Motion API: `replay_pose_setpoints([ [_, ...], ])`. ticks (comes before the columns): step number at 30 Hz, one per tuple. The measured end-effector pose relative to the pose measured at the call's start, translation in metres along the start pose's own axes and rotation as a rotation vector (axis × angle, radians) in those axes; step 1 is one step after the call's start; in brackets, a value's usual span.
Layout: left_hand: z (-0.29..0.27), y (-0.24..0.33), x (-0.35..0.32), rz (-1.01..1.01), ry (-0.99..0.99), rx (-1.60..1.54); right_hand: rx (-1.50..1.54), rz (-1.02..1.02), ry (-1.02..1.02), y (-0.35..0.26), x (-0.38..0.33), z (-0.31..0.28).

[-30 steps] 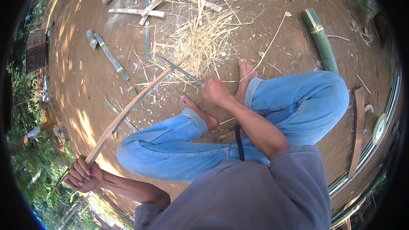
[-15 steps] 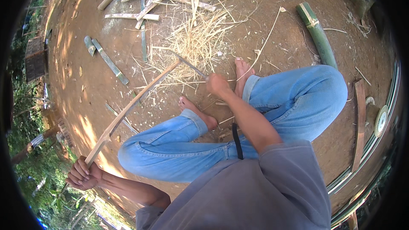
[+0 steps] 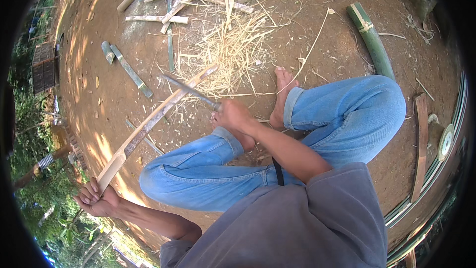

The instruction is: The person sits on the ground and uses a machete to shave and smooth a long piece of bamboo. They hold the bamboo with their left hand and repeatedly scrape the surface with the blade in their right hand, creating a pile of shavings.

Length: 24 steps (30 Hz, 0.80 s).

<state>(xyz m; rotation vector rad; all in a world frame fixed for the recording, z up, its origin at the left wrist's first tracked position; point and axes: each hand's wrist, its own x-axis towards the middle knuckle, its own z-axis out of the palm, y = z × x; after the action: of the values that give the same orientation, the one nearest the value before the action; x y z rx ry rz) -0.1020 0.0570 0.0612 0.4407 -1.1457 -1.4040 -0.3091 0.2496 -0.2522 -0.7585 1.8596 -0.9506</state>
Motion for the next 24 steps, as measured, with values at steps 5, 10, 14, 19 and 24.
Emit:
replay_pose_setpoints([
  [5, -0.003, 0.002, -0.001, 0.007, 0.089, 0.012, -0.009, -0.028, 0.029, -0.005, -0.002, 0.005],
  [10, 0.002, 0.0, 0.004, 0.001, 0.108, 0.027, 0.029, 0.27, 0.093, 0.059, 0.034, -0.01],
  [14, -0.016, 0.007, 0.011, -0.018, 0.089, -0.035, -0.066, 0.128, 0.132, 0.046, 0.021, 0.0],
  [19, -0.014, 0.001, 0.015, -0.025, 0.114, -0.01, -0.077, 0.272, 0.13, 0.088, 0.037, -0.007],
  [24, -0.026, 0.003, 0.019, -0.049, 0.113, -0.03, -0.099, 0.172, 0.144, 0.069, 0.031, 0.009],
])
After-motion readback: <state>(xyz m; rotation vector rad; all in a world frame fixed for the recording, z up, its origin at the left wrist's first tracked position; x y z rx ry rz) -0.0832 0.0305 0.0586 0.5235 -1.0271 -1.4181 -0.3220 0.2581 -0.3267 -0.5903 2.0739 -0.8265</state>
